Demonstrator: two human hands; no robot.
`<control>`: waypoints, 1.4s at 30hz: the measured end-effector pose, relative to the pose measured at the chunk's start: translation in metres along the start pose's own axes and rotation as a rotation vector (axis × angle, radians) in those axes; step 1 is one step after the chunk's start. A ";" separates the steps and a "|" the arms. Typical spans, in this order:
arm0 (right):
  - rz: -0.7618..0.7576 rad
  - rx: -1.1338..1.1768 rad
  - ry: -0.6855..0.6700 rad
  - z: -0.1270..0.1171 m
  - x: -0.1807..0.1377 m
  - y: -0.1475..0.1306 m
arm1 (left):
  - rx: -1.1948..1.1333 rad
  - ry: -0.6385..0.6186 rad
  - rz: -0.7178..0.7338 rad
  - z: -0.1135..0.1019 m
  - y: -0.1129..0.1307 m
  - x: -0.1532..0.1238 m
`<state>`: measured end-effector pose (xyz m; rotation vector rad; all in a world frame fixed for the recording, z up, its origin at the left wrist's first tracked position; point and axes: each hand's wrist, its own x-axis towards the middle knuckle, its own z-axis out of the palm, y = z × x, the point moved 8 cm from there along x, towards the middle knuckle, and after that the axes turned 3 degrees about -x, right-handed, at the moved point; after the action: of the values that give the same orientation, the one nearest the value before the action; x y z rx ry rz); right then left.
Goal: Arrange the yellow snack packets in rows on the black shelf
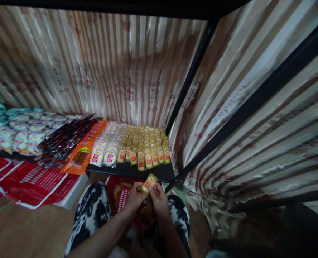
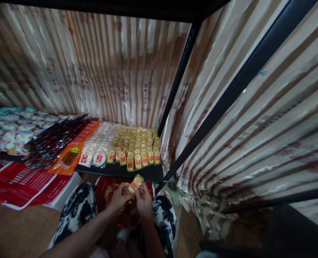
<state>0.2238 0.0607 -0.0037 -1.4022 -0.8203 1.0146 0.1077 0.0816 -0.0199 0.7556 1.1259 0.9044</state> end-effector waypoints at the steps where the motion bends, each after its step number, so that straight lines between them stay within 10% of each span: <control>1: -0.002 -0.010 -0.016 0.002 0.002 -0.001 | 0.109 0.028 0.082 -0.005 0.008 0.000; 7: -0.094 -0.164 -0.141 0.030 0.018 -0.010 | 0.397 0.080 0.458 -0.029 0.055 -0.002; 24: -0.777 -1.187 -0.147 0.128 0.061 -0.087 | 0.152 0.341 0.344 -0.092 0.074 0.046; 42: -0.768 -1.246 -0.117 0.117 0.076 -0.082 | 0.570 0.450 0.445 -0.078 0.102 0.067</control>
<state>0.1514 0.1836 0.0728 -1.7303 -2.0661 -0.1308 0.0221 0.1912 0.0205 1.3498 1.6867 1.1756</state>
